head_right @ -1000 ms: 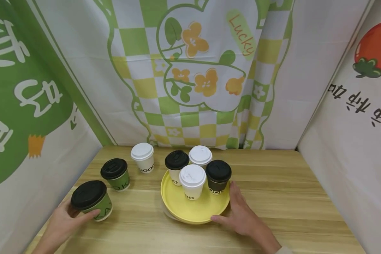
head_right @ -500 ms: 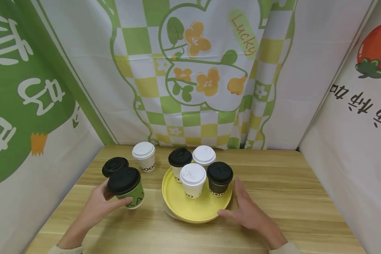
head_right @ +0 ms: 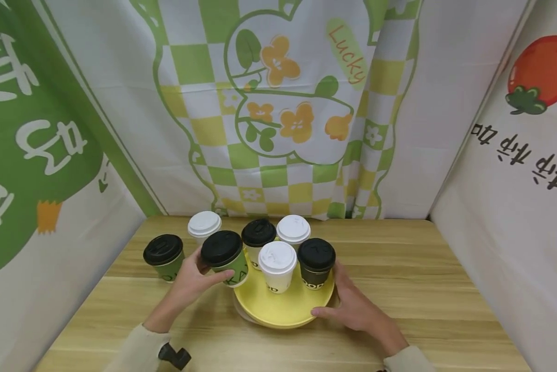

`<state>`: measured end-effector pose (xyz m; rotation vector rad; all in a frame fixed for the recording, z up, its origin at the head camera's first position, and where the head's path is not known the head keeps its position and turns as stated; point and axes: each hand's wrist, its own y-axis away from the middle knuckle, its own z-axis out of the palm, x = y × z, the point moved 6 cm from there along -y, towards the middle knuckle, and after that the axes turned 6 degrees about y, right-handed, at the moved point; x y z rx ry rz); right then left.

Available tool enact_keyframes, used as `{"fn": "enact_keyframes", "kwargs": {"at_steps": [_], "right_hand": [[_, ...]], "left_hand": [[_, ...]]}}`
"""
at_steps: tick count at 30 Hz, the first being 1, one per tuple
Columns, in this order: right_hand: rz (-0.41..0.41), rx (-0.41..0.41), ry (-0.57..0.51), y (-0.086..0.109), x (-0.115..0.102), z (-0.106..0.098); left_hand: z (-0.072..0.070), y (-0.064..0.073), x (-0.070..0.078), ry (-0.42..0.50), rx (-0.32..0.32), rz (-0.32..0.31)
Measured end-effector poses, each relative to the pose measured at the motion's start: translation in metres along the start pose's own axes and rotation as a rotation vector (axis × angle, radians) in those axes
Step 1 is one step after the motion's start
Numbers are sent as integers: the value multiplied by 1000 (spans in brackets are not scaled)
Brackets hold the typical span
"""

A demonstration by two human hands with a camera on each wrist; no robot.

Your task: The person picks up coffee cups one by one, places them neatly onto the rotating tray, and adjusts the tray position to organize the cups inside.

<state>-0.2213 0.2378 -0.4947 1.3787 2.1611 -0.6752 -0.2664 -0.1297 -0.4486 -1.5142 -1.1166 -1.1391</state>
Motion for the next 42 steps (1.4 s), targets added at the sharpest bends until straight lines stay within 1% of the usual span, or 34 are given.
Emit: {"fn": "enact_keyframes", "kwargs": {"at_steps": [4, 7, 11, 18, 22, 27, 32, 39, 42], "right_hand": [[4, -13, 8, 0, -5, 0], [12, -14, 10, 0, -8, 0], [16, -16, 0, 0, -11, 0], [1, -10, -16, 0, -13, 2], [10, -17, -23, 0, -12, 3], [25, -23, -21, 1, -11, 3], [34, -20, -2, 0, -9, 3], [20, -12, -8, 1, -10, 4], [21, -14, -14, 1, -11, 4]], "left_hand": [[7, -6, -2, 11, 8, 14], [11, -9, -3, 15, -1, 35], [16, -12, -4, 38, -5, 44], [25, -13, -6, 48, 2, 20], [29, -13, -11, 45, -5, 16], [32, -12, -20, 28, 5, 26], [34, -11, -25, 27, 14, 42], [33, -10, -33, -19, 30, 29], [33, -10, -34, -35, 37, 28]]}}
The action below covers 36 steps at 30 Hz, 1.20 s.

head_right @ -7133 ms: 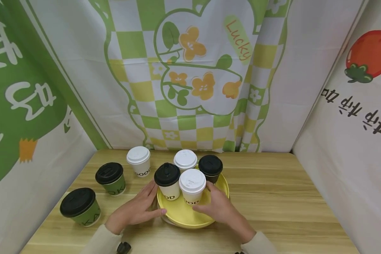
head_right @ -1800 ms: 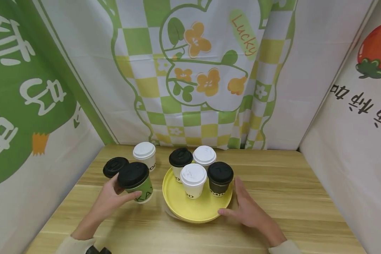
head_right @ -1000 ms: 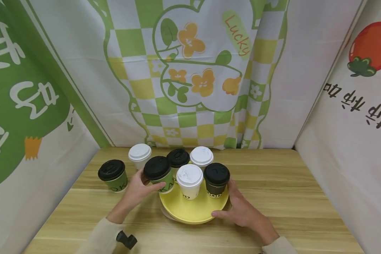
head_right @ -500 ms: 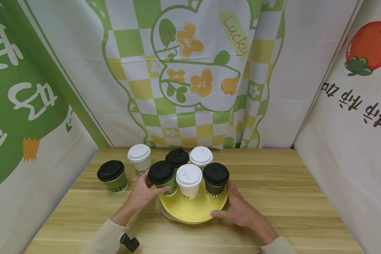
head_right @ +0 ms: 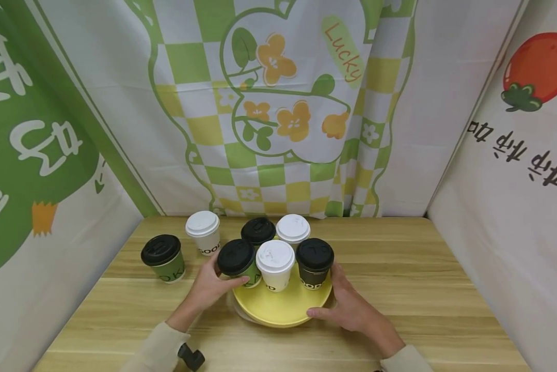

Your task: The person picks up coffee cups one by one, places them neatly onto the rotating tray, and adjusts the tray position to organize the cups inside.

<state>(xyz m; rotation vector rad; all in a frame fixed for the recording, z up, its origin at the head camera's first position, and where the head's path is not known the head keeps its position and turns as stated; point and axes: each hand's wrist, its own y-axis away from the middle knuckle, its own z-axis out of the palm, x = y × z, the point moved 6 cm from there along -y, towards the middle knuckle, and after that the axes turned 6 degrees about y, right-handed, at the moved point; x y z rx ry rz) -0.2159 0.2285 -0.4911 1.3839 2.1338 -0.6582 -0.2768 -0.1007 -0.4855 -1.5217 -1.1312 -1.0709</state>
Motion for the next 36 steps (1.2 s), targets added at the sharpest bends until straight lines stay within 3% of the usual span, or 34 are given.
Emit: {"fn": "enact_keyframes", "kwargs": {"at_steps": [12, 19, 27, 32, 36], "right_hand": [[-18, 17, -8, 1, -5, -1], [-43, 49, 25, 1, -11, -1], [-22, 50, 44, 4, -15, 1], [13, 47, 77, 7, -15, 1], [26, 37, 93, 10, -17, 2]], "left_hand": [[5, 2, 8, -19, -14, 21], [-2, 7, 8, -55, -29, -1], [-28, 35, 26, -195, -56, -4], [-53, 57, 36, -270, -26, -25], [-79, 74, 36, -312, 9, -55]]}}
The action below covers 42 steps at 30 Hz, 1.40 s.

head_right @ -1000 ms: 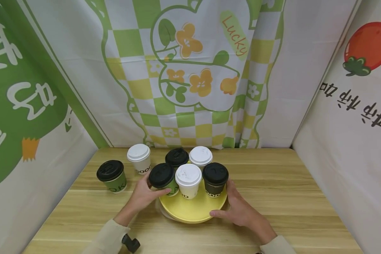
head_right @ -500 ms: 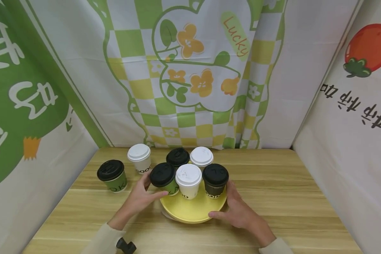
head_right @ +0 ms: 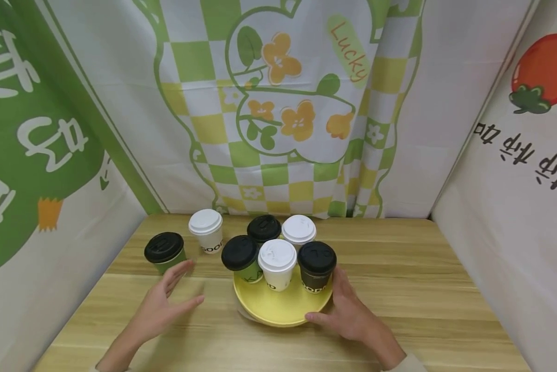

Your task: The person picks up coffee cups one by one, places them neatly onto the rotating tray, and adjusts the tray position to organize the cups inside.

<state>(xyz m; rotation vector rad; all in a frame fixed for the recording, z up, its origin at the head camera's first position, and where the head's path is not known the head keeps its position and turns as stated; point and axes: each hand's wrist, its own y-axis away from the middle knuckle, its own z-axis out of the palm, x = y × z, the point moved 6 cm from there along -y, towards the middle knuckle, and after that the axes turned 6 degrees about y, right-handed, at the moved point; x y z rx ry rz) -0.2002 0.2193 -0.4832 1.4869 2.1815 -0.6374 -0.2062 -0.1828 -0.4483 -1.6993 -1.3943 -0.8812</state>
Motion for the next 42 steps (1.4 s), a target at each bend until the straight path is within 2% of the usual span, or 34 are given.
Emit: {"fn": "enact_keyframes", "kwargs": {"at_steps": [4, 7, 12, 16, 18, 22, 27, 29, 35, 42], "right_hand": [[25, -31, 4, 4, -2, 1], [45, -49, 27, 7, -4, 0], [100, -115, 74, 18, -9, -5], [133, -196, 57, 29, -14, -11], [129, -220, 51, 34, -16, -16], [103, -204, 67, 35, -17, -28], [81, -163, 91, 20, -3, -34], [69, -153, 93, 12, 5, -33], [14, -127, 77, -8, 22, -30], [-47, -125, 6, -24, 30, -23]], "left_hand": [[-24, 14, -16, -50, 16, -55], [-41, 19, -30, -74, 25, -94], [-66, 14, -52, -48, 47, -143], [-78, 4, -66, -54, 80, -134], [-80, -1, -71, -59, 92, -123], [-80, -11, -80, -46, 93, -132], [-81, -25, -90, 10, 89, -160], [-81, -30, -92, 37, 92, -146], [-74, -46, -89, 88, 102, -60], [-67, -56, -89, 107, 132, -93]]}}
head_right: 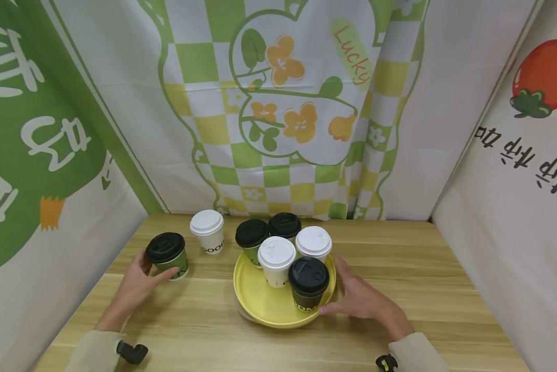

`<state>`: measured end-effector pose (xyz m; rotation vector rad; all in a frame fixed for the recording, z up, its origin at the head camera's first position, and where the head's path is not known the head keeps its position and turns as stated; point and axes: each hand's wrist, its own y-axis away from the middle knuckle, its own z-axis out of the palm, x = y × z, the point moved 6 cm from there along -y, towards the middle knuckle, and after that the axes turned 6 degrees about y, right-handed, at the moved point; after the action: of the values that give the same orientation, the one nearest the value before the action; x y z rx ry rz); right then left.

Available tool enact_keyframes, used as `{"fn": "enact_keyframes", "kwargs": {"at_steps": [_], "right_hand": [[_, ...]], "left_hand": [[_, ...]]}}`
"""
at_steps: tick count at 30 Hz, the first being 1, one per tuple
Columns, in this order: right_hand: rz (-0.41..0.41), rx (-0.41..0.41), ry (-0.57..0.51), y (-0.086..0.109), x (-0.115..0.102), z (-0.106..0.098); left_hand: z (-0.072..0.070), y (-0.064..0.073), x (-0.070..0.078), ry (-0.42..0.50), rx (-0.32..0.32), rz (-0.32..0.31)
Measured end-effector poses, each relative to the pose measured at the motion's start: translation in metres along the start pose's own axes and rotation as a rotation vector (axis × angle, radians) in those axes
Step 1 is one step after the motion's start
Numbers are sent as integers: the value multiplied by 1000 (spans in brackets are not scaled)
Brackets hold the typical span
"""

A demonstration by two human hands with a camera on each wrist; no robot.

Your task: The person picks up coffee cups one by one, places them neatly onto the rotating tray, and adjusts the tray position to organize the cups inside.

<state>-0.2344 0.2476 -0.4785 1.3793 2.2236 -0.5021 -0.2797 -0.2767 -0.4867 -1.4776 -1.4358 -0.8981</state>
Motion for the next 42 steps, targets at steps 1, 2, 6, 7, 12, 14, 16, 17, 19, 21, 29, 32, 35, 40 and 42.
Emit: {"fn": "enact_keyframes", "kwargs": {"at_steps": [1, 2, 6, 7, 12, 14, 16, 17, 19, 21, 29, 32, 35, 40, 42], "right_hand": [[-8, -1, -5, -1, 1, 1], [-17, -2, -8, -2, 1, 2], [-31, 2, -17, -3, 1, 3], [-35, 4, -15, -3, 1, 3], [-47, 10, 2, -5, 1, 4], [-47, 8, 10, -6, 1, 4], [-41, 4, 8, -7, 1, 5], [-38, 3, 10, -6, 2, 6], [-31, -1, 7, -7, 2, 7], [-21, -8, 3, -7, 3, 9], [17, -35, -14, -5, 5, 13], [20, -30, -7, -4, 6, 14], [23, -26, -3, -3, 6, 14], [29, -23, -18, -3, 6, 14], [30, -23, -25, -2, 6, 14]], "left_hand": [[1, -1, 0, 3, 3, -3], [2, -1, 0, 9, 6, -5], [4, -4, 1, 25, 22, -12], [4, -4, 1, 30, 25, -13], [5, -5, 3, 61, 35, -4], [6, -4, 3, 68, 40, 3], [7, -4, 3, 74, 43, 8], [8, -3, 3, 76, 44, 14], [10, -2, 4, 79, 44, 16], [12, 0, 6, 82, 41, 20], [29, 12, 32, 60, 16, 94], [37, 20, 49, 51, -6, 137], [46, 26, 66, 69, -23, 180], [63, 34, 87, 121, -58, 220], [71, 36, 93, 143, -75, 218]]}}
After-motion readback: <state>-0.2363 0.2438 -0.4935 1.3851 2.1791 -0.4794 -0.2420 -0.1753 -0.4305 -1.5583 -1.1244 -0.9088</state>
